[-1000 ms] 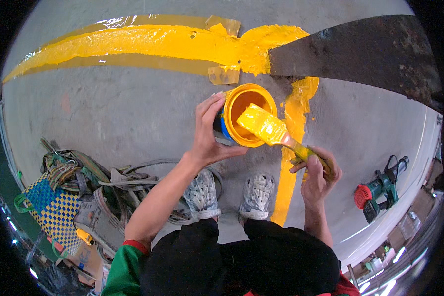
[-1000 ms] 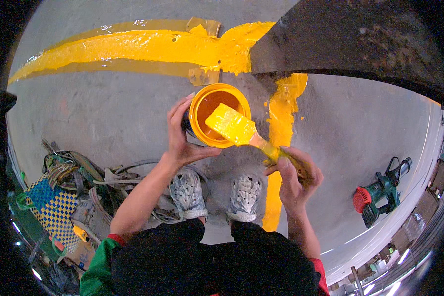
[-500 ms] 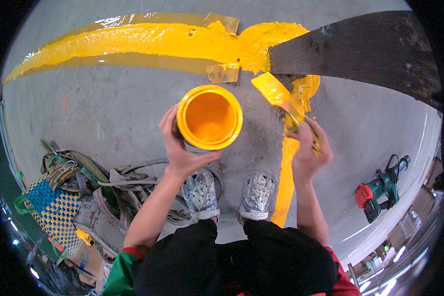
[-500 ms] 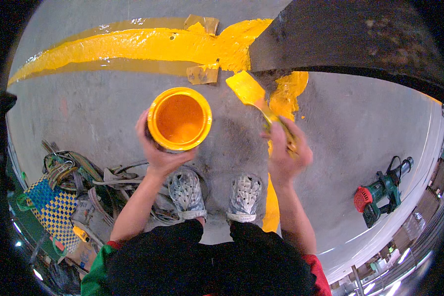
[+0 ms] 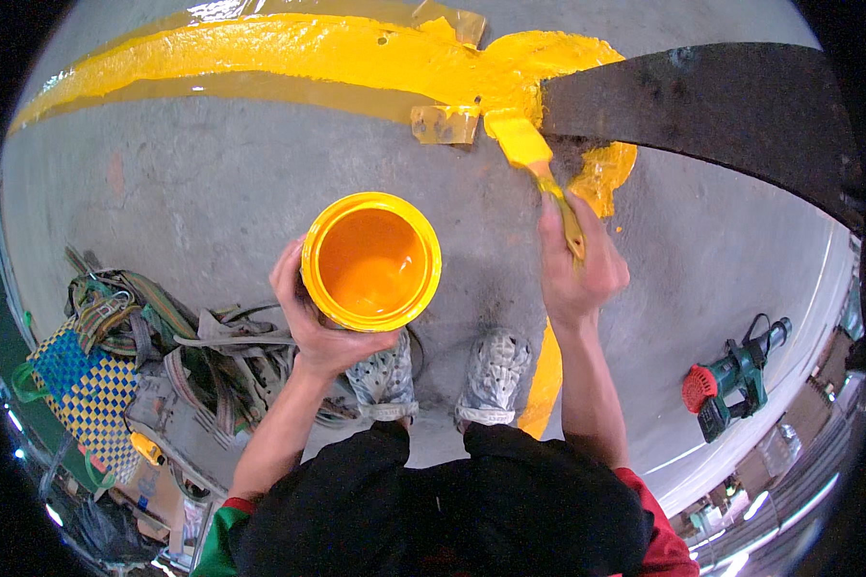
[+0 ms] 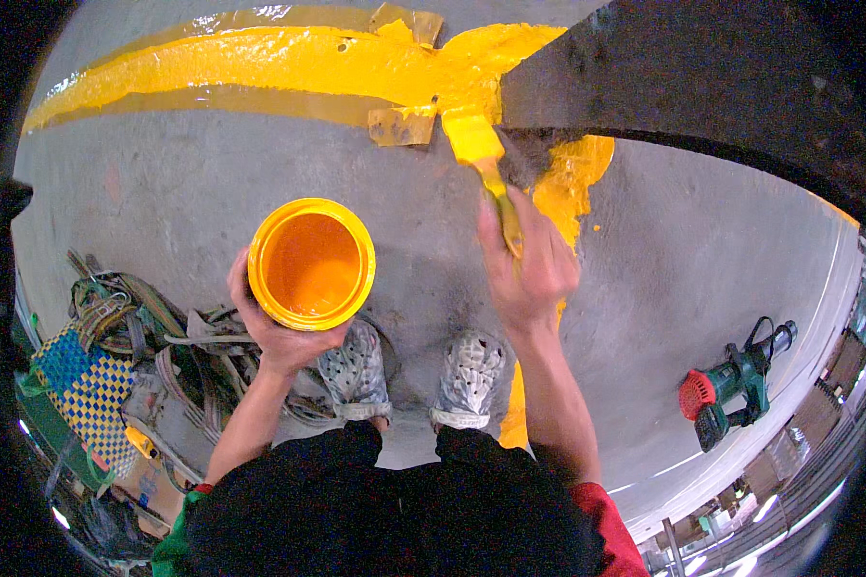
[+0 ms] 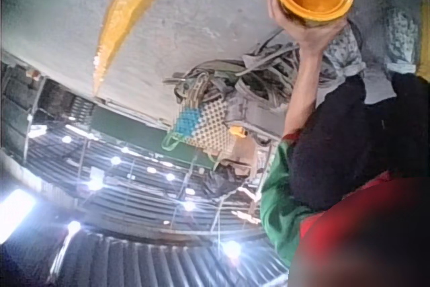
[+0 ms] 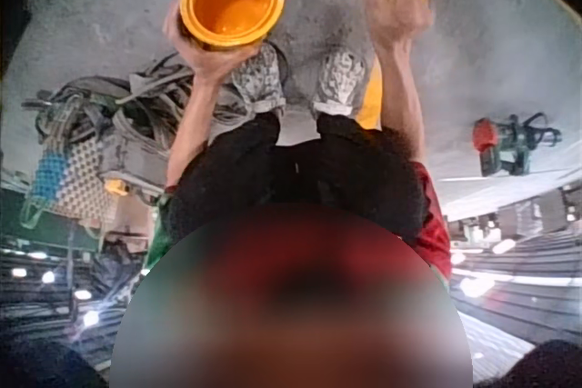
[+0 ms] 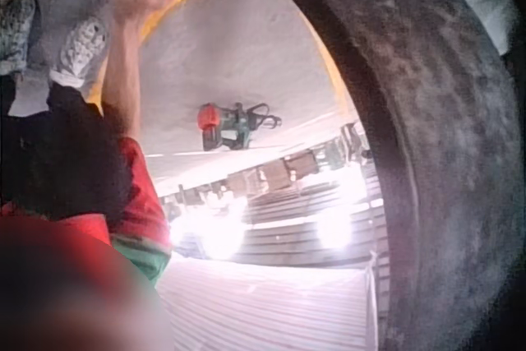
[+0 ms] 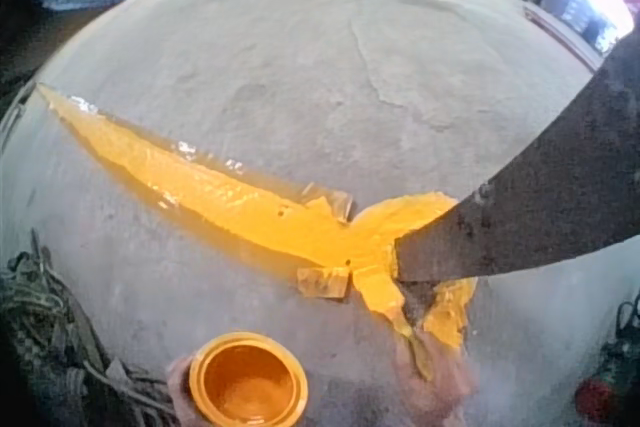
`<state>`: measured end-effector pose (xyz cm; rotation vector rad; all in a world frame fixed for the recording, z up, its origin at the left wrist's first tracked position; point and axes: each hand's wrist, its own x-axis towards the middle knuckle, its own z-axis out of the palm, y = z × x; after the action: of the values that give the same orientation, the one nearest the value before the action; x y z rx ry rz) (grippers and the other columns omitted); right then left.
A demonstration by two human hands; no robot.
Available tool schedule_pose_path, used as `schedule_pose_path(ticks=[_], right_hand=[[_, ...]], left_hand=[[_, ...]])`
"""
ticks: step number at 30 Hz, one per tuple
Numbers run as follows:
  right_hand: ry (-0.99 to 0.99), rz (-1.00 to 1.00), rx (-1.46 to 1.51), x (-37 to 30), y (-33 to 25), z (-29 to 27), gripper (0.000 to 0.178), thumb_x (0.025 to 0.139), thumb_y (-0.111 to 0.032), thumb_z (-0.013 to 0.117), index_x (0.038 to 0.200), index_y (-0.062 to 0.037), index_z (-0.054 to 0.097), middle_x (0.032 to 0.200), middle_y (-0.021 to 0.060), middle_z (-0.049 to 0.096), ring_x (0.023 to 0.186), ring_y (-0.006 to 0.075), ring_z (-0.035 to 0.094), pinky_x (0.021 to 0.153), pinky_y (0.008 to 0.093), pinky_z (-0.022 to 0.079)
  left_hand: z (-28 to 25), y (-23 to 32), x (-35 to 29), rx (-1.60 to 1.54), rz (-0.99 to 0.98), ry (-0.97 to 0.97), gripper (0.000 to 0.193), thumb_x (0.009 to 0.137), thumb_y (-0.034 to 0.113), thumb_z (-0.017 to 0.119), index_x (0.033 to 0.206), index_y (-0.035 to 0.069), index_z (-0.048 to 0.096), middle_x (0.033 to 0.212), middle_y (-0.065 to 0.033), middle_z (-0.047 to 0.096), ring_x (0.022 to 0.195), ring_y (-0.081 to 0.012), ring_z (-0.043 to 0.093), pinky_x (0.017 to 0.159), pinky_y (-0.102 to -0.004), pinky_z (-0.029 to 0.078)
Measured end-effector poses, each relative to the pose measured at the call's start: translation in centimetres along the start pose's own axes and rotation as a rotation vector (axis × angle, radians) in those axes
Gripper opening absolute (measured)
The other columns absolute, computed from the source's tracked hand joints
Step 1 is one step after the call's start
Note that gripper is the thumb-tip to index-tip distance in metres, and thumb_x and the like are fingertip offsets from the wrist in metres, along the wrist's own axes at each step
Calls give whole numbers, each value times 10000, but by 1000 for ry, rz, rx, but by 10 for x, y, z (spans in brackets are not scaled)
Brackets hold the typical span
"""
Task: The person paints a yellow line on a concrete floor using a paintbrush and a small yellow paint container. They repeatedly dip the brush into the paint and apply it along a pre-marked path, extending the line across the floor.
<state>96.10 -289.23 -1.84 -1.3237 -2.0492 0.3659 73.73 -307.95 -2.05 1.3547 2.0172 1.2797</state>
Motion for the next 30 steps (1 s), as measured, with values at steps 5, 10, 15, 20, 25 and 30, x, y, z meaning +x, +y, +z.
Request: schedule_pose_path(ticks=[5,10,15,20,25,30], right_hand=[[-132,-27,-106,6,-4,3,238,843,-133,829,1012,7,736,811,143,735,674,223,720,627,305,555],[-65,15,-24,7,-7,3,228,843,-132,824,1003,7,737,814,146,734,687,225,722,625,314,552],[-84,-27,-66,14,-6,5,215,850,-125,815,996,9,733,801,142,727,682,236,717,631,321,551],[-83,0,-25,15,-7,0,198,847,-121,813,985,-3,734,801,134,725,673,239,712,629,324,550],[-99,-46,-85,18,-7,4,205,850,-122,808,1005,-13,731,804,130,716,677,241,707,620,327,544],[-73,-32,-18,15,1,3,209,839,-120,813,999,-13,731,807,132,719,672,243,705,615,329,544]], left_hand=[[-1,2,2,37,14,-15,1244,553,481,988,1491,32,304,1430,-179,398,1347,-341,431,1135,-463,359],[1,0,2,-14,-17,0,1248,547,477,990,1490,28,307,1430,-180,402,1344,-344,434,1129,-463,362],[0,-2,4,28,13,2,1255,550,499,986,1492,26,304,1430,-180,399,1340,-341,440,1134,-459,360],[-1,-2,1,38,-2,-5,1264,550,518,982,1494,27,300,1428,-180,400,1336,-338,445,1138,-458,358],[-1,-1,4,13,-1,-8,1286,548,547,976,1501,24,289,1431,-177,392,1340,-336,444,1146,-458,353],[2,-1,-1,-27,-32,-7,1283,552,529,982,1504,27,282,1428,-171,389,1351,-331,434,1149,-457,354]])
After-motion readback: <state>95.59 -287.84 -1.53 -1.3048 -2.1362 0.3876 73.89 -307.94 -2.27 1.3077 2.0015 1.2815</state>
